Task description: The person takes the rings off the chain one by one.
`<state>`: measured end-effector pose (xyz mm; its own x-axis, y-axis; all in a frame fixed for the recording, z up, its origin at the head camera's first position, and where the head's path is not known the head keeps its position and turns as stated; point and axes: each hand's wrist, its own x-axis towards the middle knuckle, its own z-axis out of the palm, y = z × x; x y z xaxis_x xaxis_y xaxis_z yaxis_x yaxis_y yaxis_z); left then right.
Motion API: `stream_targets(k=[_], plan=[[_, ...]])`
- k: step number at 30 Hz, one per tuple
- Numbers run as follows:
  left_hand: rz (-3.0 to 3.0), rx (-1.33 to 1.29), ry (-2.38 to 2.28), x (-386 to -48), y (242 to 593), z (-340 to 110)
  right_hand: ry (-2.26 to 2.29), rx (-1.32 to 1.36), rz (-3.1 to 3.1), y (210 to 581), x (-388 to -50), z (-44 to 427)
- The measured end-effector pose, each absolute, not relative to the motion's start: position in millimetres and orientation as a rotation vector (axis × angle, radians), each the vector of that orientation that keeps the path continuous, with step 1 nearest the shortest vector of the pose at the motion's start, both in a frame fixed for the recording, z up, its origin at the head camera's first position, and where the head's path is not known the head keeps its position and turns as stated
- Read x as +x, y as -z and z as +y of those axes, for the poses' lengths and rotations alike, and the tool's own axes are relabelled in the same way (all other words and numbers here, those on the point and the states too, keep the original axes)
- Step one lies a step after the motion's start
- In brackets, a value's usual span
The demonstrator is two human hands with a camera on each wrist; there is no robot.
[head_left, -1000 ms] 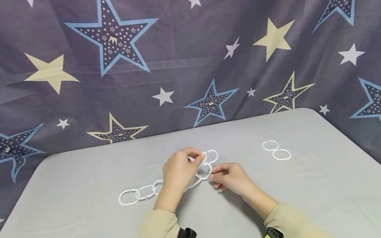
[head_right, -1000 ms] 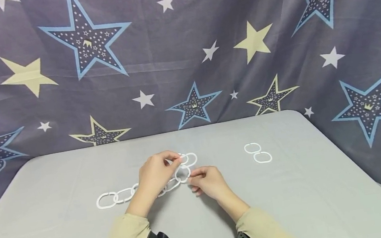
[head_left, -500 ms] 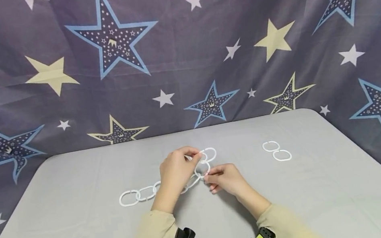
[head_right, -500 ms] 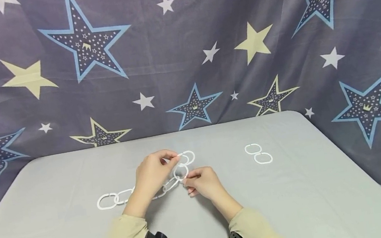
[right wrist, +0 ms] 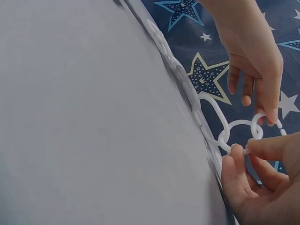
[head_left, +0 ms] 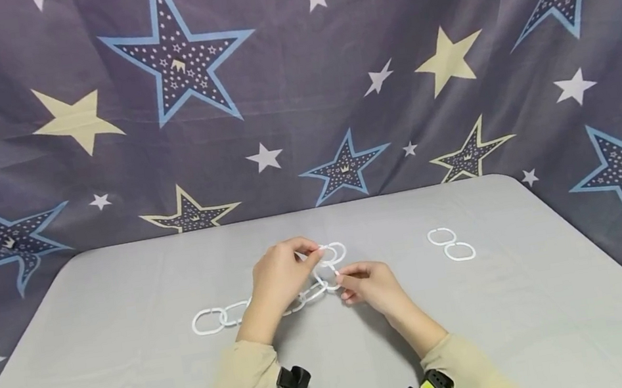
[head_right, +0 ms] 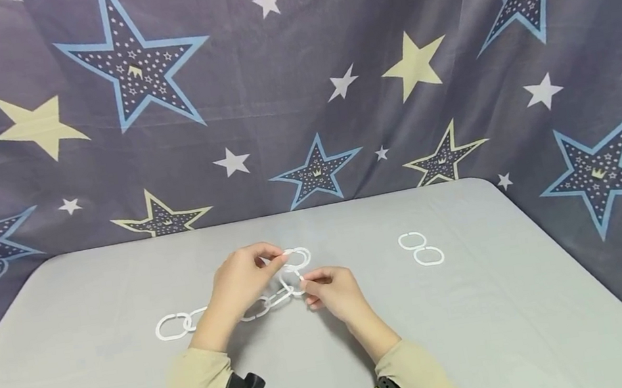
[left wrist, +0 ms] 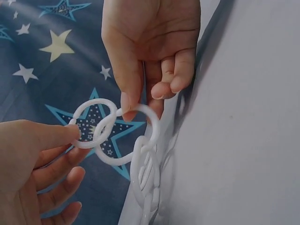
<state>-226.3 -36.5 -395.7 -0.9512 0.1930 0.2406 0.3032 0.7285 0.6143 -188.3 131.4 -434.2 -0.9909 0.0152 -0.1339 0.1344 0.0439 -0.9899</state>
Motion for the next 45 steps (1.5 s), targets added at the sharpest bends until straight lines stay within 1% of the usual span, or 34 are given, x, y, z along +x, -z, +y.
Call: stream_targets(k=[18,33,45], plan=[[-2.78,-0.498,0.943,-229,392,-43,2.139,0.148,2.202,433,-189,131],[-2.833,-0.547,0.865,-226,391,-43,2.102,0.179,2.348,436,-191,135],[-2.758,-0.553,0.988,-223,388,-38,1.971,0.12,2.527,428,-190,141]])
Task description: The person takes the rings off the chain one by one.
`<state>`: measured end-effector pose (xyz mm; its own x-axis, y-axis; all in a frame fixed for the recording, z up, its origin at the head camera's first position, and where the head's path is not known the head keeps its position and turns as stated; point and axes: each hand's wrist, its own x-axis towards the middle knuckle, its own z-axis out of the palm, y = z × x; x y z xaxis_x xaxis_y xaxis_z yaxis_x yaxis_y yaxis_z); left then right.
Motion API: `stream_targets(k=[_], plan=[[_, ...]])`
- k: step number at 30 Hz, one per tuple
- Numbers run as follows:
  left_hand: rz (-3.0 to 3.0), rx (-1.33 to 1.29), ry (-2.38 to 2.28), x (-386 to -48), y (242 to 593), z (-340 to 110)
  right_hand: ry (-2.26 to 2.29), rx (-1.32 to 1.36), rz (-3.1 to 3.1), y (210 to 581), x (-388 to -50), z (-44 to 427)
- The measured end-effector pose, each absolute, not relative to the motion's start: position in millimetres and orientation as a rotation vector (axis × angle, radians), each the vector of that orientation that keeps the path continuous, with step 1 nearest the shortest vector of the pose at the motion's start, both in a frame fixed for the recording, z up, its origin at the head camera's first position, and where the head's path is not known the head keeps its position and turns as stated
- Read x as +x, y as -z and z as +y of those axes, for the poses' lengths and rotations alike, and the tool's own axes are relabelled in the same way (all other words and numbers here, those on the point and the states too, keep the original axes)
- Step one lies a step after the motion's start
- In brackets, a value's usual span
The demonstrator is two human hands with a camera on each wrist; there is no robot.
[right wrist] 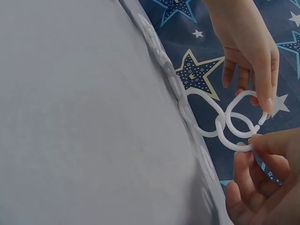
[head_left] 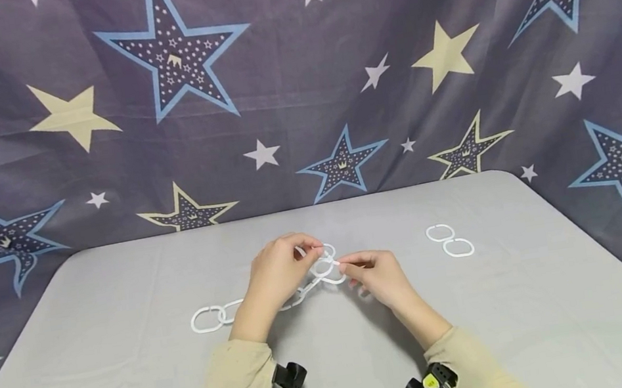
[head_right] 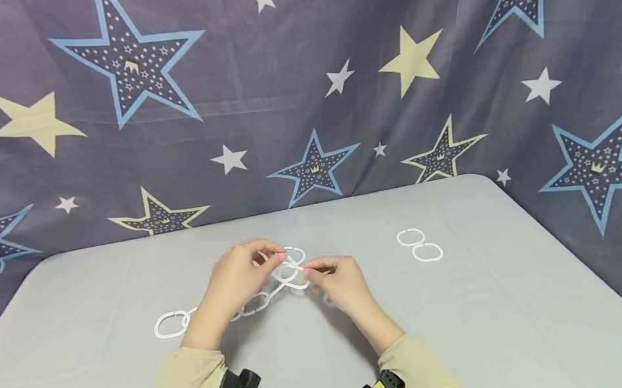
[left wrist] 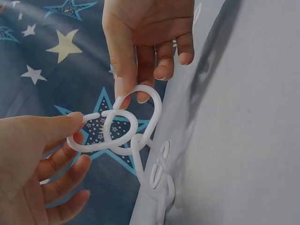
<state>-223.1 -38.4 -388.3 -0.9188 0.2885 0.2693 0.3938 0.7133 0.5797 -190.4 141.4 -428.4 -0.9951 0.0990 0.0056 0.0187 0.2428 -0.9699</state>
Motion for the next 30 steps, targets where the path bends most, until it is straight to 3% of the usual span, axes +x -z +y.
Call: stream_targets(k=[30], plan=[[-2.745,-0.55,1.115,-224.1,395.2,-32.6,-1.707,0.007,-2.457,428.5,-189.7,143.4]])
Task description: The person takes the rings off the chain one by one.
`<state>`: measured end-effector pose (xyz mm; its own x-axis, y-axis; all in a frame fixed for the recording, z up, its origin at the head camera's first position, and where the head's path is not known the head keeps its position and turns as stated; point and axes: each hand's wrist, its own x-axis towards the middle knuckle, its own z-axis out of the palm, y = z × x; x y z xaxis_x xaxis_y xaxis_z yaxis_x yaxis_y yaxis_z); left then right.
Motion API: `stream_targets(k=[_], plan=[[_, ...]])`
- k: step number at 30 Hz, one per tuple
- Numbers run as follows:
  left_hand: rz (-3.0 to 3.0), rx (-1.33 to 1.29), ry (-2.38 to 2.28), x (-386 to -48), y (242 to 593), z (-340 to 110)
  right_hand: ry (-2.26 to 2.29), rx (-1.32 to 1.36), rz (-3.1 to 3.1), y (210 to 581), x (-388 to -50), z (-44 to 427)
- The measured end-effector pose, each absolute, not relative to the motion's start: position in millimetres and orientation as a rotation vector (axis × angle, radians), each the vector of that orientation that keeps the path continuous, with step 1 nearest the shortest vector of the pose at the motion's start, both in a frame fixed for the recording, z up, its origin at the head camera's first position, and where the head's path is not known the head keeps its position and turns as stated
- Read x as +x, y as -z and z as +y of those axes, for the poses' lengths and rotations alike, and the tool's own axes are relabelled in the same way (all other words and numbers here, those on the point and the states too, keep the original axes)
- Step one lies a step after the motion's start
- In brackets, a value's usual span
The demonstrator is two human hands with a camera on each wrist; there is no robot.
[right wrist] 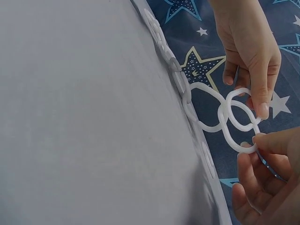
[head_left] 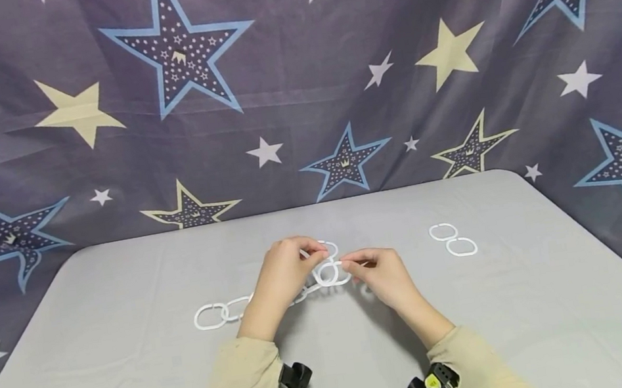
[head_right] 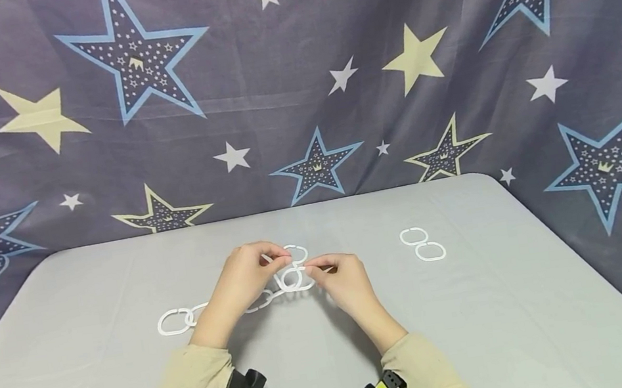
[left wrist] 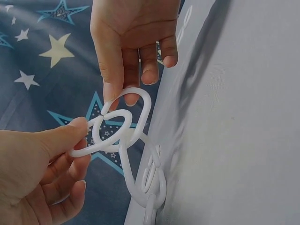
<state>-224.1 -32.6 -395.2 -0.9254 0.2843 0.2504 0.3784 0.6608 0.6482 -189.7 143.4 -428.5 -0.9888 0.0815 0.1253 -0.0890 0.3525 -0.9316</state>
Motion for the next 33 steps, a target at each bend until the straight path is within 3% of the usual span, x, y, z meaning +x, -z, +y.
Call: stream_targets(k=[33], plan=[[-2.785,-0.617,1.122,-221.2,395.6,-29.1,-1.639,0.053,-2.486,430.1,-190.2,145.2]])
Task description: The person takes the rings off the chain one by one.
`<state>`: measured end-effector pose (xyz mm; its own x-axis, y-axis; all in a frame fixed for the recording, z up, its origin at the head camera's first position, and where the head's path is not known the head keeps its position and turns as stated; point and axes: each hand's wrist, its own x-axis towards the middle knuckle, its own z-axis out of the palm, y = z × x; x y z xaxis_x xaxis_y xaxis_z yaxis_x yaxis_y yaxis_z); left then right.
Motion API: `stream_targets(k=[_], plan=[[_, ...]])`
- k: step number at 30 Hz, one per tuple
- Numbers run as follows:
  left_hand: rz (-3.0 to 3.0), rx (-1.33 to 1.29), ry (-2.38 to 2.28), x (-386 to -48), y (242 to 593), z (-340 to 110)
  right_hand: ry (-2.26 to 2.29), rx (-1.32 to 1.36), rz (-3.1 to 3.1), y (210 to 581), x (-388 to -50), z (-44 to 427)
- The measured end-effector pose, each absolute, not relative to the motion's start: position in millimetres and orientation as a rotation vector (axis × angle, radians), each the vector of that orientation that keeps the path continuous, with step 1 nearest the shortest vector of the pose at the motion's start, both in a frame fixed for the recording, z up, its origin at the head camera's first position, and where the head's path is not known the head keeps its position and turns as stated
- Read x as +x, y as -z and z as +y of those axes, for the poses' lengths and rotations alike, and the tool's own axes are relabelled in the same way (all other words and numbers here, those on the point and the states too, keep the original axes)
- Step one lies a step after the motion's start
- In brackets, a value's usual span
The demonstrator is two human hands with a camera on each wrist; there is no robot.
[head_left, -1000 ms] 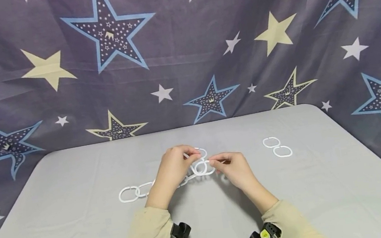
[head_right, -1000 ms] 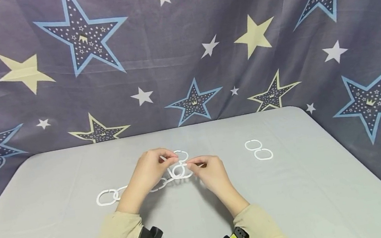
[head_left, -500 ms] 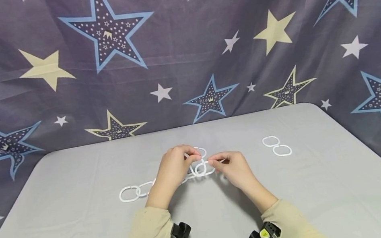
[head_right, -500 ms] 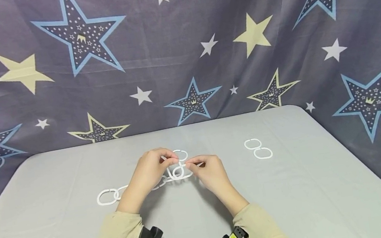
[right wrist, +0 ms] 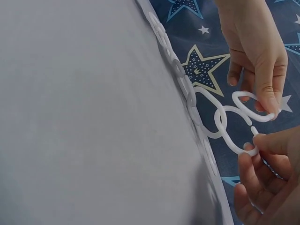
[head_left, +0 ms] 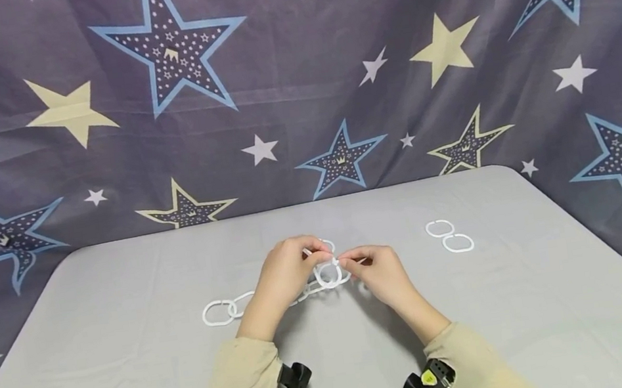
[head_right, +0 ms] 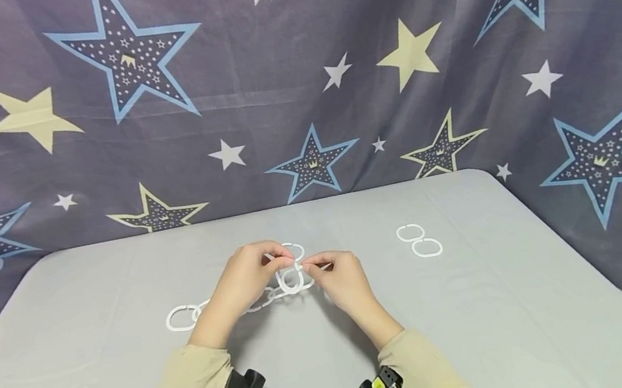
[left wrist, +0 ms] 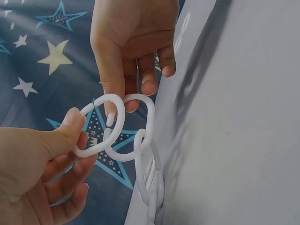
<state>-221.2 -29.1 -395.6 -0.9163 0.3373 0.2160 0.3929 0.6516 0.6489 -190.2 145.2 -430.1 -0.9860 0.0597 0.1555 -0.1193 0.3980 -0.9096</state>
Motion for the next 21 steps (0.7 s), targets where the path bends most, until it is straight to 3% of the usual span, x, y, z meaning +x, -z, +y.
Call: stream_targets(k=[21], plan=[[-2.585,-0.367,1.317,-233,391,-55,-1.945,-0.063,-2.465,449,-203,163]])
